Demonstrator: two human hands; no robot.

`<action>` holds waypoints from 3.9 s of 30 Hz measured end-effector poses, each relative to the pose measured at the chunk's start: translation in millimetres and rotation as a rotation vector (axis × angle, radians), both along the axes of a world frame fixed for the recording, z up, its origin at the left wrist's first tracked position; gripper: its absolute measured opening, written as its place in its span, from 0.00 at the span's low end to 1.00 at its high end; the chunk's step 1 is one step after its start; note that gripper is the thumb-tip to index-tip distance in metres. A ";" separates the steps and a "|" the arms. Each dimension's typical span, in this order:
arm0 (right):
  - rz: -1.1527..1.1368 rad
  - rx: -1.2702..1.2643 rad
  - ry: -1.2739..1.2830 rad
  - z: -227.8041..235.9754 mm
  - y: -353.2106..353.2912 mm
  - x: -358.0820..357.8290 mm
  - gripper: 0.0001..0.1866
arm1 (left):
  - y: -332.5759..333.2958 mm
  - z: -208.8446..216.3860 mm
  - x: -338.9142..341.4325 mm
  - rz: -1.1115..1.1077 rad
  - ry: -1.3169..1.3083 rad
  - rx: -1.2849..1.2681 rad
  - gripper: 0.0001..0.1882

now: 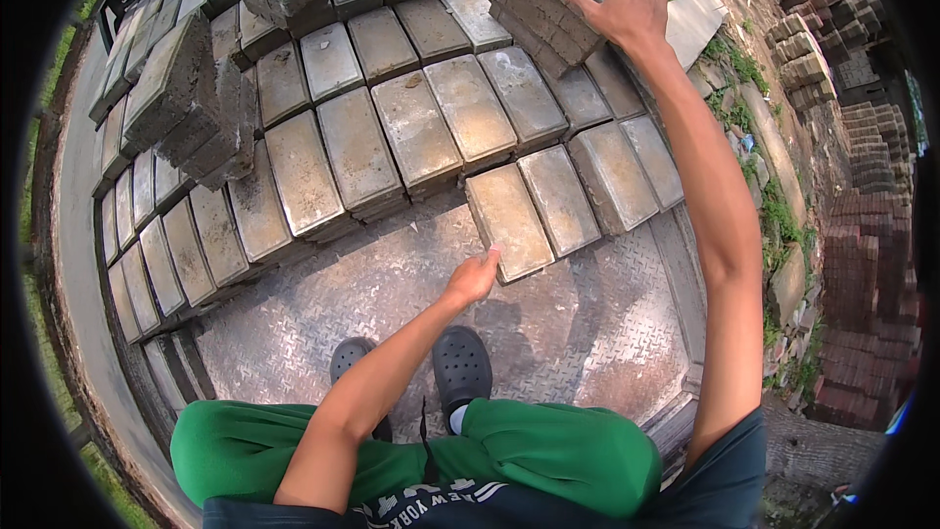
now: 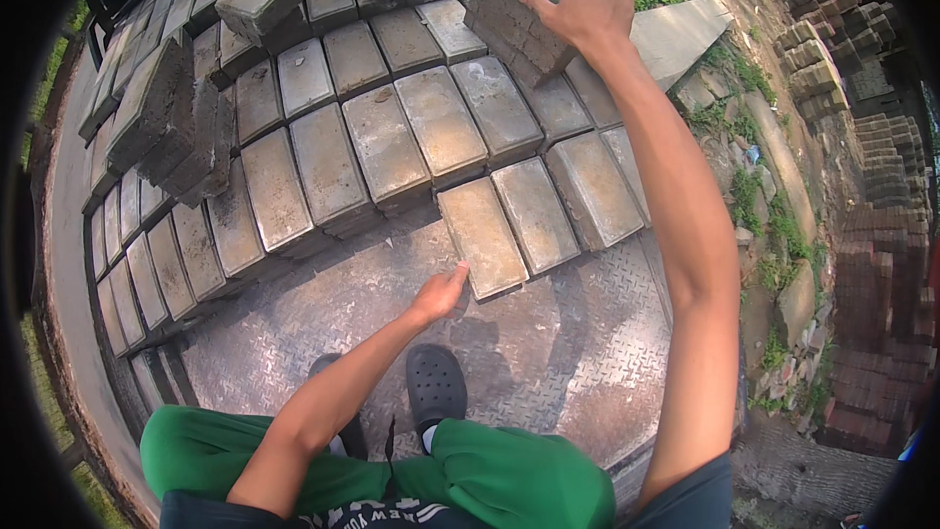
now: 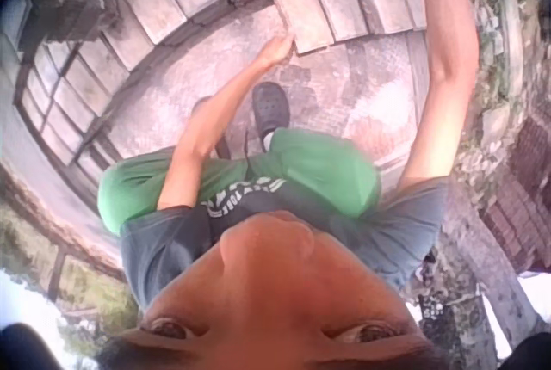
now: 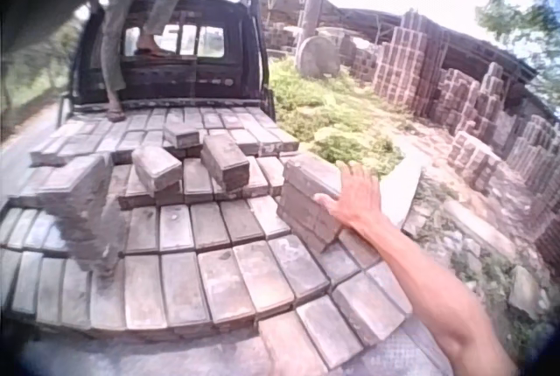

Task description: The person unloads paving stones from the back of a truck by hand, moving them one at a time to organize them into stacks on the truck bed.

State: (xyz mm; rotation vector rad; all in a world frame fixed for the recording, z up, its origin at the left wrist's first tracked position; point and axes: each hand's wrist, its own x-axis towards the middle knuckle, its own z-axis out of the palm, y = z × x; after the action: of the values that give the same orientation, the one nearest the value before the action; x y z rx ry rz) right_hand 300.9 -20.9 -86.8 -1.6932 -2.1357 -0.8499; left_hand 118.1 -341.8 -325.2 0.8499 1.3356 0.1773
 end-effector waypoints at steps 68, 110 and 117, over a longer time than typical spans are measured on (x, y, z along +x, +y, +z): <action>-0.268 -0.645 2.539 -293.8 -421.9 -127.4 0.36 | -27.3 -89.8 -74.4 0.469 0.341 0.299 0.29; -0.819 -1.051 1.230 -315.9 -392.7 -143.2 0.17 | 22.3 -130.9 -102.1 0.219 0.210 0.450 0.49; -0.545 -1.369 1.453 -311.0 -387.4 -76.1 0.26 | 28.9 -127.8 -76.8 0.332 0.050 0.371 0.45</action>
State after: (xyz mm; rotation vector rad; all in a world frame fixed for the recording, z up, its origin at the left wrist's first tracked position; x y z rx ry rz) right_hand 224.8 -408.3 -397.7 -2.1240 -0.9542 1.7324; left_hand 41.2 -312.9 -453.0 0.9385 1.5101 0.6835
